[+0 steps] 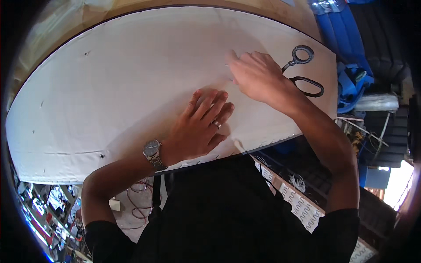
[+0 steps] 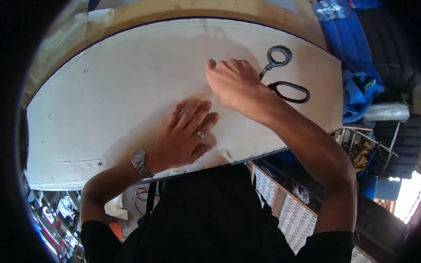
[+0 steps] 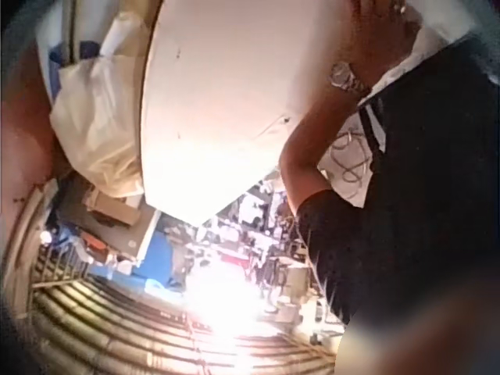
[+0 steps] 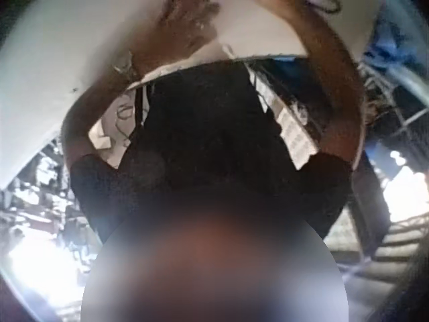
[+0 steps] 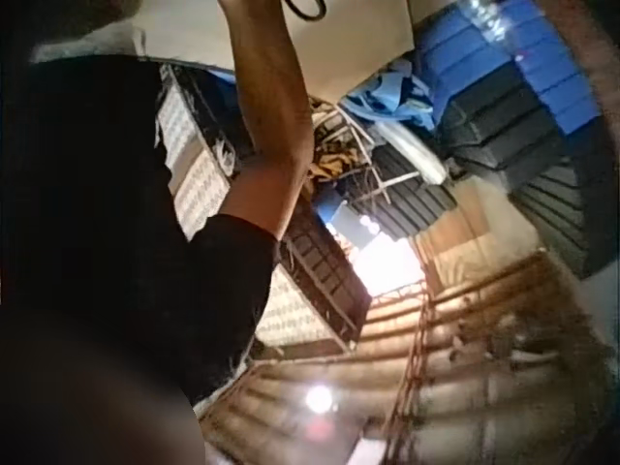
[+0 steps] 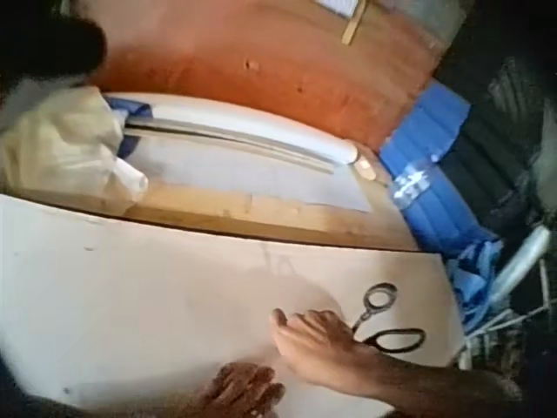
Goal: Trimming excess white fabric from a padded furniture panel using a utility knife.
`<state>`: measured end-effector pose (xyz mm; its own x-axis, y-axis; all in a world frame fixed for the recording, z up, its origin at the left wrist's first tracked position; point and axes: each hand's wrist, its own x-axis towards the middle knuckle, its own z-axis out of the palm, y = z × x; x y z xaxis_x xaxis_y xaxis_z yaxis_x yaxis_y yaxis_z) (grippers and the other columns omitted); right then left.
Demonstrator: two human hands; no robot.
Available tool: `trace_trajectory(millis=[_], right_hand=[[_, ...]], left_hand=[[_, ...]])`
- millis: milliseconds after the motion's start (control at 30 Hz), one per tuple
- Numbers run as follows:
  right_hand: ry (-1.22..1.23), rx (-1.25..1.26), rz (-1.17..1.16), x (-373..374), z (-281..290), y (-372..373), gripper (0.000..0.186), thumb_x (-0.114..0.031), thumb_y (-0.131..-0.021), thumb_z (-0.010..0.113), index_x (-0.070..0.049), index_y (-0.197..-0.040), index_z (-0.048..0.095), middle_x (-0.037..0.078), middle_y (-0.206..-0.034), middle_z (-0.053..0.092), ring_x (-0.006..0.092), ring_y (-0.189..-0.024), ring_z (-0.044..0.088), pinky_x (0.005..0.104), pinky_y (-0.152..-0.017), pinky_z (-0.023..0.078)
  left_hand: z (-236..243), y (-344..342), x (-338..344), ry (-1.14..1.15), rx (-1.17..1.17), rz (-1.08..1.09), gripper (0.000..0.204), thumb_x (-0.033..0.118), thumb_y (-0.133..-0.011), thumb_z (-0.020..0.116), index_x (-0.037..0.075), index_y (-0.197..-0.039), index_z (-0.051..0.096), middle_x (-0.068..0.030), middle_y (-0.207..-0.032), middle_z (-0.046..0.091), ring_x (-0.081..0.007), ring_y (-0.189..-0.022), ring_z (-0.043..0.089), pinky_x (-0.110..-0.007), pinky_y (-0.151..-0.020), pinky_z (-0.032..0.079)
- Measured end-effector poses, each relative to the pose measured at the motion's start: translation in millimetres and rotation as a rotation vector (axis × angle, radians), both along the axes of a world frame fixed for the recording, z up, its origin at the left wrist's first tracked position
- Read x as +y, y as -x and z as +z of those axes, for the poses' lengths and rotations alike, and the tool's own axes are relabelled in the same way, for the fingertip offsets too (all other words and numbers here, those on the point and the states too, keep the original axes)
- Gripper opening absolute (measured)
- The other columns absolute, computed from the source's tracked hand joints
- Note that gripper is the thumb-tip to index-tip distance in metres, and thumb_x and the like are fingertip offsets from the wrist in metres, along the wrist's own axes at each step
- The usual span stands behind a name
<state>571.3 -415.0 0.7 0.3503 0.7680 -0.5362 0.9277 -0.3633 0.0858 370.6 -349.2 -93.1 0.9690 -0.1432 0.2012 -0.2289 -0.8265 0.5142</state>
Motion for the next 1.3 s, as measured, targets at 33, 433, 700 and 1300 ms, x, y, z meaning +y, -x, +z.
trace_trajectory(millis=[33, 433, 700, 1300], right_hand=[[0.073, -0.004, -0.024, 3, 2, 1, 0.034, -0.017, -0.09, 0.07, 0.001, -0.115, 0.055, 0.023, -0.095, 0.069, 0.0411, -0.097, 0.067, 0.0514, -0.087, 0.051], [0.011, 0.085, -0.25, 6, -12, -17, 0.027, -0.016, -0.086, 0.067, 0.003, -0.104, 0.062, 0.026, -0.1, 0.07, 0.043, -0.101, 0.068, 0.0492, -0.088, 0.055], [0.041, 0.098, -0.366, -3, -17, -15, 0.047, -0.026, -0.086, 0.071, -0.001, -0.123, 0.058, 0.024, -0.11, 0.07, 0.0432, -0.107, 0.066, 0.0507, -0.091, 0.053], [-0.33, 0.406, -0.904, -58, -32, 11, 0.043, -0.032, -0.089, 0.074, 0.0, -0.107, 0.052, 0.02, -0.096, 0.069, 0.0392, -0.094, 0.069, 0.0482, -0.082, 0.052]], left_hand=[[-1, 1, -1, -0.001, -0.022, 0.011, 0.069, 0.043, -0.091, 0.065, 0.006, -0.147, 0.048, -0.0181, -0.157, 0.038, -0.0348, -0.147, 0.034, -0.059, -0.122, 0.023], [-4, -3, -3, 0.095, -0.003, 0.029, 0.071, 0.036, -0.089, 0.063, 0.008, -0.152, 0.044, -0.0191, -0.162, 0.033, -0.0355, -0.152, 0.025, -0.06, -0.123, 0.015], [-4, -3, 2, 0.151, -0.026, 0.01, 0.07, 0.034, -0.088, 0.065, 0.003, -0.148, 0.046, -0.0197, -0.158, 0.038, -0.0352, -0.149, 0.032, -0.058, -0.123, 0.018], [-1, -5, 2, 0.142, -0.051, 0.029, 0.075, 0.033, -0.081, 0.072, 0.009, -0.148, 0.049, -0.0153, -0.156, 0.042, -0.033, -0.143, 0.04, -0.059, -0.119, 0.026]])
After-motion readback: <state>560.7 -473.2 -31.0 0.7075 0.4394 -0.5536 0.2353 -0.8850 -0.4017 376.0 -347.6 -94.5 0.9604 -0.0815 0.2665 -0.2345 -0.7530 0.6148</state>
